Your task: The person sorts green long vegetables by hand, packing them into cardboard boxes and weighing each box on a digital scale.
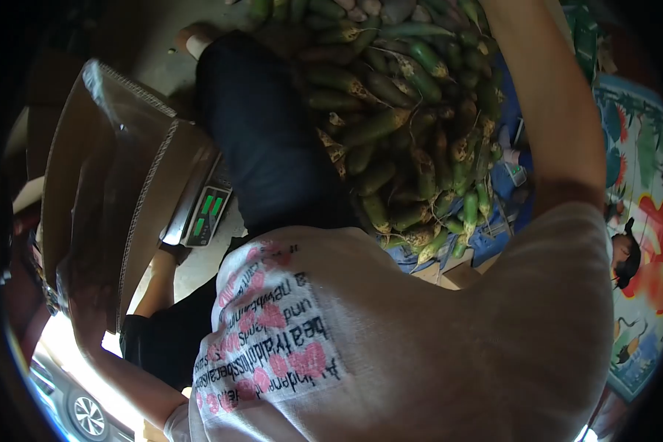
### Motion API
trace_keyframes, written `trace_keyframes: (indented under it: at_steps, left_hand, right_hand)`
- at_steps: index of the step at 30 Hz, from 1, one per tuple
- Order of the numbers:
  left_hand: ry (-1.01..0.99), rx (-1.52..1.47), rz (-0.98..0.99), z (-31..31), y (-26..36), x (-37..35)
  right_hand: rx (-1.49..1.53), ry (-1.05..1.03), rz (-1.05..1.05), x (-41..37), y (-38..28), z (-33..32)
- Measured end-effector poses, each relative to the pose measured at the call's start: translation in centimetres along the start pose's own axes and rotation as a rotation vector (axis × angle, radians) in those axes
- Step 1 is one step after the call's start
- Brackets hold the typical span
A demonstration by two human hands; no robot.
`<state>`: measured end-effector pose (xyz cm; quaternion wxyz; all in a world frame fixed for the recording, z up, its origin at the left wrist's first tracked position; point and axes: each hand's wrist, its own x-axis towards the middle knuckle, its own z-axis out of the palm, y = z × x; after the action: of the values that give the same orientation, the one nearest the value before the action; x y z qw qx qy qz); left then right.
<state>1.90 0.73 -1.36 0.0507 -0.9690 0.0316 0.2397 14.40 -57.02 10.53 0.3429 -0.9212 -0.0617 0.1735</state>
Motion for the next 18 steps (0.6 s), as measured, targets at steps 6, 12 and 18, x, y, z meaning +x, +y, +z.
trace_keyframes:
  at_steps: [6,12,18]
  left_hand:
    - [-0.064,-0.107,0.101,-1.7,0.1,0.8]
    - [0.091,-0.205,0.2,-2.4,1.1,0.2]
    - [0.12,-0.288,0.147,-1.7,1.2,0.3]
  right_hand:
    - [0.127,0.108,0.561,-13.6,24.0,3.0]
    - [0.315,-0.068,0.968,-22.7,33.6,14.0]
    - [-0.054,-0.165,1.04,-26.1,38.3,19.6]
